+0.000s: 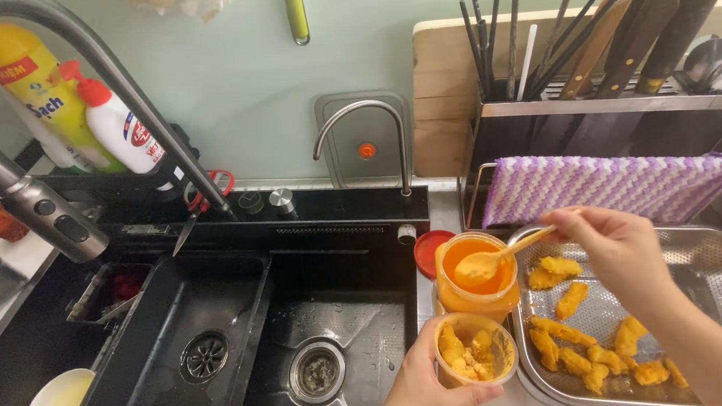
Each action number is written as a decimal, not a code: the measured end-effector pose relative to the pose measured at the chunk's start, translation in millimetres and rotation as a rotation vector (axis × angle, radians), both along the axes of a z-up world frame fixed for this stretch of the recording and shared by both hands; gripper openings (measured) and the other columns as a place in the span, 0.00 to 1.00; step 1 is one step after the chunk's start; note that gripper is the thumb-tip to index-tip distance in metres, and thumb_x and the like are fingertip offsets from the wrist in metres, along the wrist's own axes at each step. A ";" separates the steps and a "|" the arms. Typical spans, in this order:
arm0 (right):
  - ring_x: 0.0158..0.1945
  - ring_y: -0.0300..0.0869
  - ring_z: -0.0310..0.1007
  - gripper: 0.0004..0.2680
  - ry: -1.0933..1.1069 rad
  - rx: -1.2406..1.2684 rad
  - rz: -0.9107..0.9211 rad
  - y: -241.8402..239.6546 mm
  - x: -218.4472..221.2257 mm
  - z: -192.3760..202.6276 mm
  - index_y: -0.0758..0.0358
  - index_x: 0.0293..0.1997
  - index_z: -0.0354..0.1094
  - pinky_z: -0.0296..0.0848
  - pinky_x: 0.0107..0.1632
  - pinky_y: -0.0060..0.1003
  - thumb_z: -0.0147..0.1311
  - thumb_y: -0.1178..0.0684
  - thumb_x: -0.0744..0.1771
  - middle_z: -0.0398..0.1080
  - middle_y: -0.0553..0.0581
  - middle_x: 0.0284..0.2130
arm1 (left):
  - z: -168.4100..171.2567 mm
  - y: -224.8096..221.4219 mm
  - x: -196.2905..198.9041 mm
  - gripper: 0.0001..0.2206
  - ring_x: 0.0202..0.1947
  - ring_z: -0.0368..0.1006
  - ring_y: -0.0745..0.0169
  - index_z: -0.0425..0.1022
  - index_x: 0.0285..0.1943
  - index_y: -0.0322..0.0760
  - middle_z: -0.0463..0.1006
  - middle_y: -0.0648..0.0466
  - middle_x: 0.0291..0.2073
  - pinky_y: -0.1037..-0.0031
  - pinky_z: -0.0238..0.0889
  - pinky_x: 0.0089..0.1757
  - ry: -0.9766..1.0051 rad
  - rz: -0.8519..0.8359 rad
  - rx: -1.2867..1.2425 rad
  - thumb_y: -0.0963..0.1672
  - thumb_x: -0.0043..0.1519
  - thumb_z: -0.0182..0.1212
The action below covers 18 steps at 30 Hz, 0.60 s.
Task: Seasoning fried food in a plastic container by shaking it.
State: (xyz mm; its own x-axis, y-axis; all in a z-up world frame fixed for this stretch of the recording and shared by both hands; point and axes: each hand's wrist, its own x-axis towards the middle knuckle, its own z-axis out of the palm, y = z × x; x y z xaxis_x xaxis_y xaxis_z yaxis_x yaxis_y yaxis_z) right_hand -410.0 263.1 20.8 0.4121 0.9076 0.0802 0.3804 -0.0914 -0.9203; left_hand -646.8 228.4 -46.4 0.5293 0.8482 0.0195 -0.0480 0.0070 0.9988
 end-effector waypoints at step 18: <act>0.12 0.33 0.44 0.07 0.058 0.083 -0.057 -18.2 5.0 -6.4 0.65 0.41 0.71 0.42 0.13 0.23 0.47 0.55 0.65 0.73 0.60 0.28 | 9.2 -2.5 1.8 0.29 0.45 0.72 0.63 0.62 0.53 0.35 0.74 0.51 0.43 0.75 0.66 0.46 0.011 0.002 0.076 0.45 0.41 0.66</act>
State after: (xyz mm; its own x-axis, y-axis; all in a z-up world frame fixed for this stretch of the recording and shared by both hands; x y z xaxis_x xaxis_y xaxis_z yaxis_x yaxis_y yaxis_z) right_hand -405.0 244.8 14.4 0.4686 0.8739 0.1291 0.3230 -0.0334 -0.9458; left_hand -645.0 225.9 -37.2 0.5281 0.8456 0.0777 -0.0369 -0.0686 0.9970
